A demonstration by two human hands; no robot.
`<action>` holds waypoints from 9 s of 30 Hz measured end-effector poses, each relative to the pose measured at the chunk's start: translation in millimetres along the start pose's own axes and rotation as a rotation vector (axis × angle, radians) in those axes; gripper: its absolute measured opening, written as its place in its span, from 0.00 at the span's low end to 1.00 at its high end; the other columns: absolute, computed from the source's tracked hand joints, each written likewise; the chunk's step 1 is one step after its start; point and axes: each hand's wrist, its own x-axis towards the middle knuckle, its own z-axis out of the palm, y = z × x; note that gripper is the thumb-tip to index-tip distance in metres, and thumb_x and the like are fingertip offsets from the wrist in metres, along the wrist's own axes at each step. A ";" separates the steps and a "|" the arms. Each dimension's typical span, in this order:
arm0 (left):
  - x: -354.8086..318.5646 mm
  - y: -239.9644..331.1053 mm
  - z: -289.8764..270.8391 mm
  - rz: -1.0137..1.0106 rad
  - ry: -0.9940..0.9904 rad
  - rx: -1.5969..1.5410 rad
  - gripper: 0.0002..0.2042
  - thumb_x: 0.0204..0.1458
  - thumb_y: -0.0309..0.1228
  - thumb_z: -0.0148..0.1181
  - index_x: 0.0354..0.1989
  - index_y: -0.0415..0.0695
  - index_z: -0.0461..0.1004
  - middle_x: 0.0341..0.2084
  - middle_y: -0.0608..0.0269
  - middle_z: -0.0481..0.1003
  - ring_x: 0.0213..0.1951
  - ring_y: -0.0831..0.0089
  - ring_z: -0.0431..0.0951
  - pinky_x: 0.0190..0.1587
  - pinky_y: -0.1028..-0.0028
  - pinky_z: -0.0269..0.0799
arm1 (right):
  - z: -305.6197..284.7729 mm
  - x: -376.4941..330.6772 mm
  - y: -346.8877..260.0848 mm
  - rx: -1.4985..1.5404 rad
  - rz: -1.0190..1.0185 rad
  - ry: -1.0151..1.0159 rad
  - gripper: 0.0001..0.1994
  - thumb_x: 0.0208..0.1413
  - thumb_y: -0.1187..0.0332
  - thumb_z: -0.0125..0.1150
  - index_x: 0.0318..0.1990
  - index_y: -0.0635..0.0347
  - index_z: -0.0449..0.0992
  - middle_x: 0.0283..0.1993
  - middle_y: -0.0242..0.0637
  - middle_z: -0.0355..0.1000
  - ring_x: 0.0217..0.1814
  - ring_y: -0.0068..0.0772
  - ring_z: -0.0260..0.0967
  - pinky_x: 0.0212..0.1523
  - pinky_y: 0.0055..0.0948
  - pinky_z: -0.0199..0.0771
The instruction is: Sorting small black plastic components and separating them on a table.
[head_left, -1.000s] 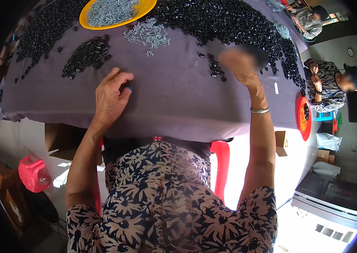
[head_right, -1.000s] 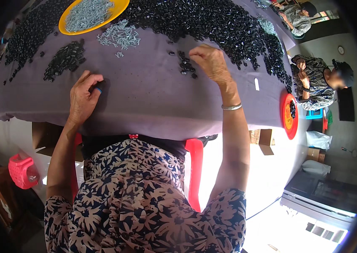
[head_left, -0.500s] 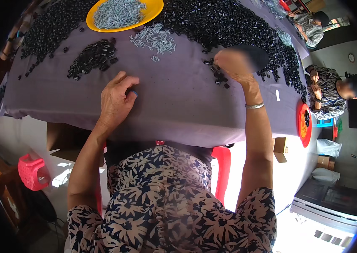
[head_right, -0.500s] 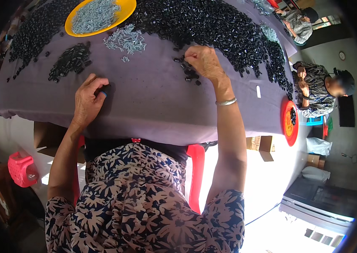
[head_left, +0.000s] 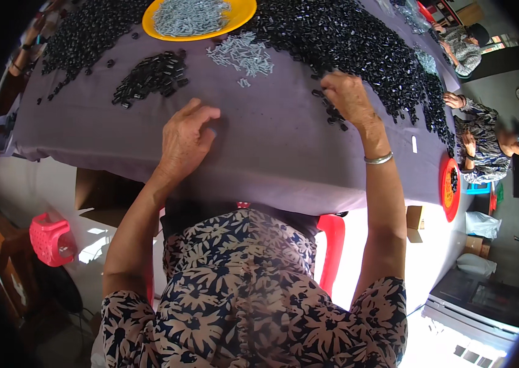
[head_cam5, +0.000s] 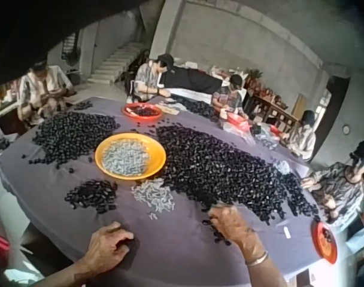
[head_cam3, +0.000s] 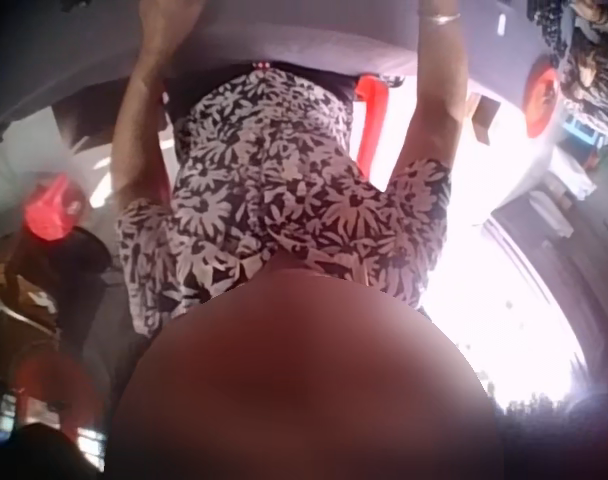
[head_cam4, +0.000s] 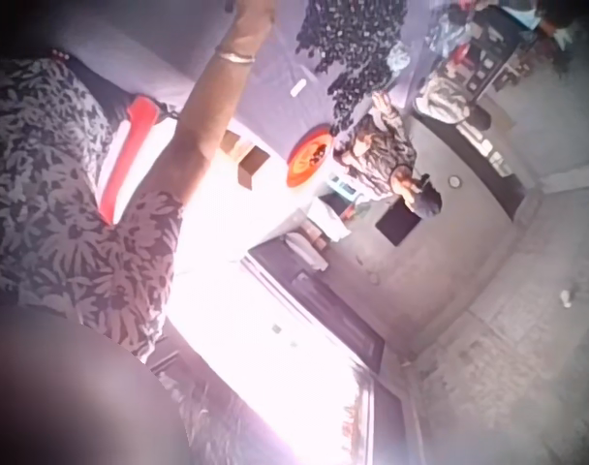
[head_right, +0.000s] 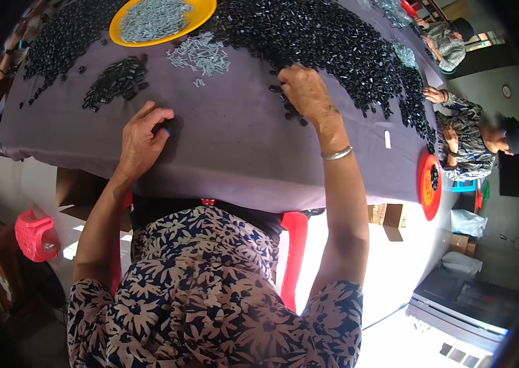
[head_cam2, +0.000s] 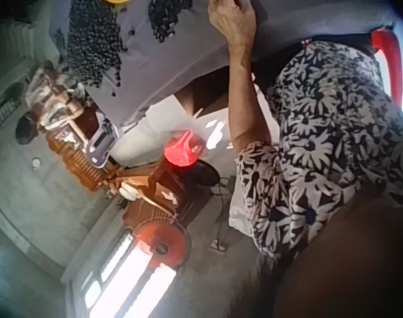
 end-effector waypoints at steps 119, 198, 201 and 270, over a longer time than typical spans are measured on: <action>18.1 -3.6 22.8 0.134 -0.005 0.061 0.12 0.40 0.18 0.58 0.32 0.49 0.77 0.30 0.66 0.70 0.39 0.64 0.72 0.40 0.64 0.62 | 70.2 6.5 -125.4 1.067 0.163 -0.014 0.05 0.55 0.82 0.61 0.37 0.63 0.76 0.34 0.22 0.72 0.35 0.11 0.65 0.37 0.14 0.68; 21.1 -7.0 22.2 0.132 -0.005 -0.055 0.07 0.34 0.23 0.60 0.26 0.44 0.74 0.27 0.65 0.71 0.37 0.64 0.72 0.44 0.64 0.60 | 70.4 17.5 -141.4 0.769 -0.040 0.132 0.03 0.52 0.80 0.61 0.32 0.63 0.72 0.30 0.32 0.69 0.26 0.21 0.67 0.29 0.23 0.69; 19.8 -3.8 21.5 0.125 -0.012 -0.044 0.09 0.35 0.23 0.60 0.28 0.45 0.74 0.27 0.66 0.72 0.38 0.65 0.73 0.45 0.64 0.60 | 73.2 13.2 -136.5 0.857 0.008 0.141 0.03 0.53 0.80 0.61 0.32 0.64 0.73 0.30 0.28 0.69 0.27 0.17 0.64 0.29 0.20 0.67; 29.3 9.7 -7.0 0.185 0.096 -0.605 0.29 0.41 0.09 0.52 0.57 0.39 0.68 0.33 0.67 0.73 0.38 0.80 0.74 0.45 0.78 0.72 | 55.6 12.0 -179.3 1.322 0.256 0.097 0.14 0.64 0.61 0.54 0.29 0.61 0.71 0.20 0.24 0.57 0.20 0.14 0.51 0.22 0.19 0.60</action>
